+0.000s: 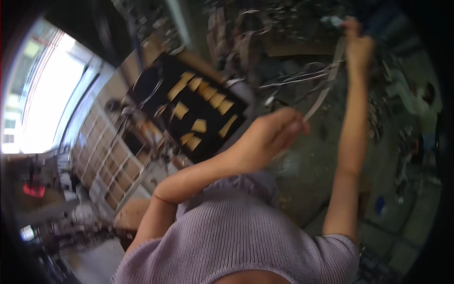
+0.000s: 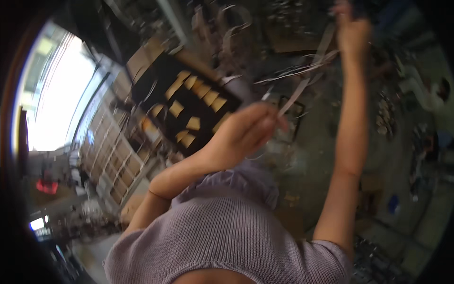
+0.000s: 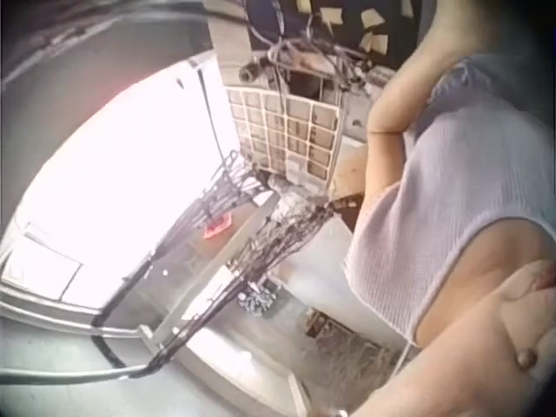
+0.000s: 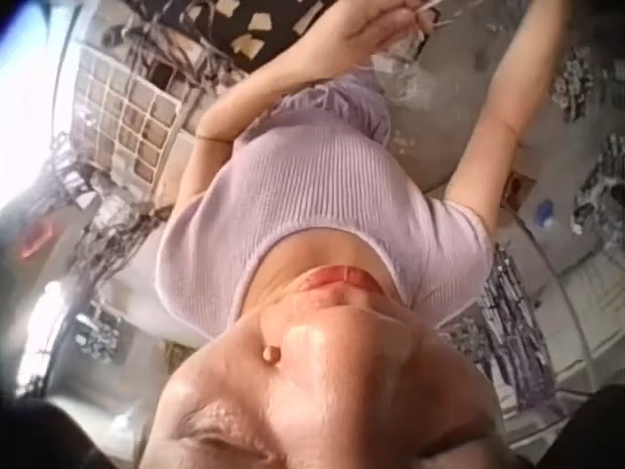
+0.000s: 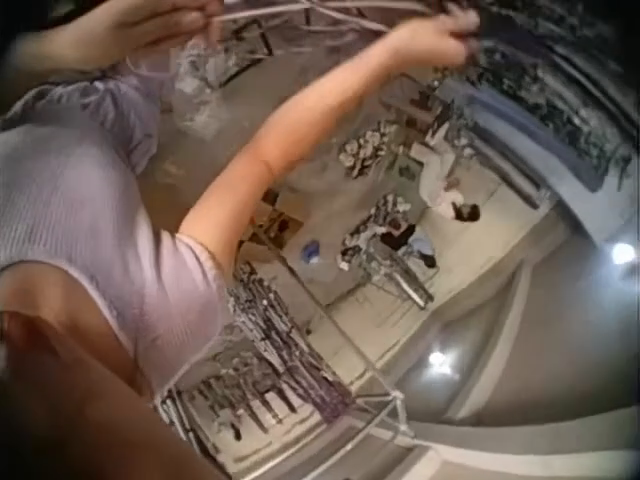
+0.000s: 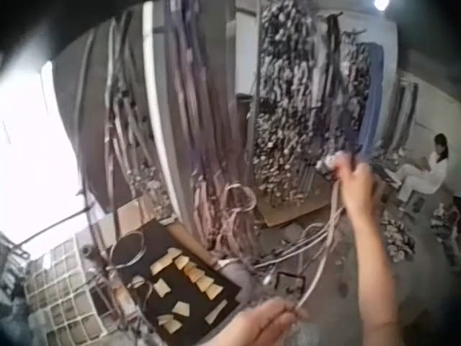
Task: Assembling wiring harnesses by attaching connectors and adhesive tape to electrical wires.
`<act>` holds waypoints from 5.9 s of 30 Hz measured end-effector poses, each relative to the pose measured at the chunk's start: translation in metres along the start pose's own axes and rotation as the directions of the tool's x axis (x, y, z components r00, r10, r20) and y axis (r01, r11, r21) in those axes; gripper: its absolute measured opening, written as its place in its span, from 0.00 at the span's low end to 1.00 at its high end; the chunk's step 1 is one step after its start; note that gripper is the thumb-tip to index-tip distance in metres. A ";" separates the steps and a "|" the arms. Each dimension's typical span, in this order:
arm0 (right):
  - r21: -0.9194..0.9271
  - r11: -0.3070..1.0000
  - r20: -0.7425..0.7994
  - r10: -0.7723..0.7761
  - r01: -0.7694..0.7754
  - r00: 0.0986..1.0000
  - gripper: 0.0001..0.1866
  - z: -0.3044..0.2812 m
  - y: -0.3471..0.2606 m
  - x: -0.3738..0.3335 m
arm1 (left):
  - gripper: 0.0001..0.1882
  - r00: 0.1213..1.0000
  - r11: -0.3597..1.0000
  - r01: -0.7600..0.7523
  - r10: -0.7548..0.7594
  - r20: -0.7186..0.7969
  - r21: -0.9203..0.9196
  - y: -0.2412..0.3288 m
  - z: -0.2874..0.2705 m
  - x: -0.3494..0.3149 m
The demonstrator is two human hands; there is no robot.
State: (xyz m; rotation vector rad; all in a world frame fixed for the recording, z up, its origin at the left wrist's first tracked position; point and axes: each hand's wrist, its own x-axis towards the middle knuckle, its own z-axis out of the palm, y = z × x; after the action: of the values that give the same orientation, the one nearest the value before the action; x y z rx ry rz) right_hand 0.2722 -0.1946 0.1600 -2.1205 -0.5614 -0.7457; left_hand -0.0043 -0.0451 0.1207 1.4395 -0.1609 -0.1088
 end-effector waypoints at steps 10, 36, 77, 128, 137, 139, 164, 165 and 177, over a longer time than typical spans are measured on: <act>-0.230 0.692 -0.550 -0.672 0.684 0.495 0.25 0.023 -0.072 -0.080 | 0.08 0.790 0.770 0.436 -0.080 -0.608 0.466 -0.056 -0.040 -0.200; 0.826 0.402 0.390 -0.914 0.396 0.114 0.11 0.222 -0.316 -0.419 | 0.30 -0.327 0.568 0.822 0.421 -0.846 -0.034 -0.102 -0.200 -0.490; 0.679 0.461 0.734 -0.394 -0.571 0.554 0.10 0.051 -0.192 -0.225 | 0.33 0.748 0.721 -0.348 -0.173 -0.641 -0.600 -0.049 -0.068 -0.184; 0.710 0.704 0.594 -0.598 -0.002 0.539 0.19 0.016 -0.128 -0.254 | 0.18 0.818 0.792 0.295 -0.498 -0.288 -0.535 -0.073 -0.054 -0.136; 0.453 0.881 0.813 -0.346 -0.135 0.468 0.41 0.022 -0.102 -0.213 | 0.16 0.818 0.770 0.352 0.024 -0.575 0.533 -0.046 -0.052 -0.114; 0.287 0.942 0.785 -0.337 0.176 0.520 0.40 0.014 -0.073 -0.190 | 0.16 0.766 0.860 0.326 0.003 -0.643 0.392 -0.046 -0.062 -0.116; 0.345 0.433 0.935 -0.081 -0.833 0.346 0.08 0.037 -0.114 -0.232 | 0.09 0.787 0.941 0.078 0.144 -0.599 0.329 -0.049 -0.053 -0.103; 0.309 0.432 0.947 -0.059 -0.847 0.315 0.08 0.036 -0.116 -0.230 | 0.09 0.805 0.872 0.062 0.244 -0.541 0.486 -0.051 -0.054 -0.105; 0.419 0.577 0.888 -0.099 -0.701 0.450 0.06 0.032 -0.116 -0.226 | 0.10 0.815 0.992 0.060 0.016 -0.579 0.112 -0.051 -0.051 -0.104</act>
State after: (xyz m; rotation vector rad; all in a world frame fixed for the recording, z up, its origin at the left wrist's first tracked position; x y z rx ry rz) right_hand 0.0475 -0.1321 0.0546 -1.5005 -0.7228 0.8337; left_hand -0.0964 0.0155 0.0590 1.5391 0.3619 0.3325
